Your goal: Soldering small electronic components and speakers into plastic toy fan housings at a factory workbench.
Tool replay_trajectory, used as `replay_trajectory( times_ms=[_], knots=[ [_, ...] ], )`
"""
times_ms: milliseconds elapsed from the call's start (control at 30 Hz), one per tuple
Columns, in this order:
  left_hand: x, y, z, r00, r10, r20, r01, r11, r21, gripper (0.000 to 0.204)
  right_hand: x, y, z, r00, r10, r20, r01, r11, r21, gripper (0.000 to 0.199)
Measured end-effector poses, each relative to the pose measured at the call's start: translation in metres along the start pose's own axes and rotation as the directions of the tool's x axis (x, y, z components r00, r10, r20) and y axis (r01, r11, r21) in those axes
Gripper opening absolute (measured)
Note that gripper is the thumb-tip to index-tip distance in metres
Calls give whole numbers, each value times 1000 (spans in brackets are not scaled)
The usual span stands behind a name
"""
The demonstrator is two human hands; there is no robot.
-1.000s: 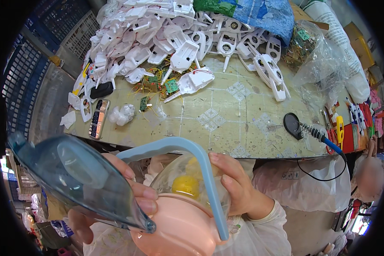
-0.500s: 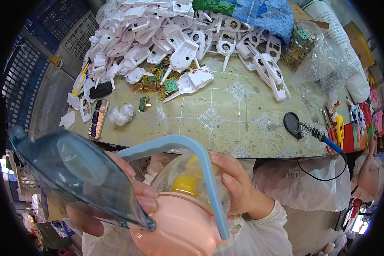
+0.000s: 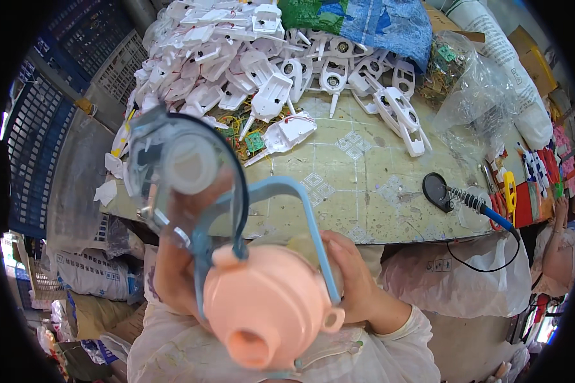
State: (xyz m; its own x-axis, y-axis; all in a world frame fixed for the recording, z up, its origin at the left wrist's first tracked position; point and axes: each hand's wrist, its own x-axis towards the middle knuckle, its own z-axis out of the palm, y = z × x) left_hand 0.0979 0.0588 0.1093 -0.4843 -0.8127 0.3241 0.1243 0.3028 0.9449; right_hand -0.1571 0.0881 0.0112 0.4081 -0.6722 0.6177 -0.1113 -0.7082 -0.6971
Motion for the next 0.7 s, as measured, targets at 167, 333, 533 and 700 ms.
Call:
replay_trajectory(
  times_ms=[167, 333, 533, 700],
  knots=[
    [26, -22, -11, 983, 169, 78, -172, 984, 37, 135, 4, 5, 3, 828, 528, 191, -561, 768, 310, 127],
    [24, -24, -26, 985, 97, 140, -139, 932, 336, 122, 3, 10, 7, 927, 368, 71, -375, 909, 183, 129],
    [37, -24, -25, 922, 313, 226, -386, 778, 495, 78, 14, 12, 11, 903, 422, 73, -415, 819, 396, 128],
    [34, -22, -28, 908, 366, 203, -418, 766, 488, 70, 16, 17, 15, 923, 379, 66, -378, 861, 341, 128]
  ],
)
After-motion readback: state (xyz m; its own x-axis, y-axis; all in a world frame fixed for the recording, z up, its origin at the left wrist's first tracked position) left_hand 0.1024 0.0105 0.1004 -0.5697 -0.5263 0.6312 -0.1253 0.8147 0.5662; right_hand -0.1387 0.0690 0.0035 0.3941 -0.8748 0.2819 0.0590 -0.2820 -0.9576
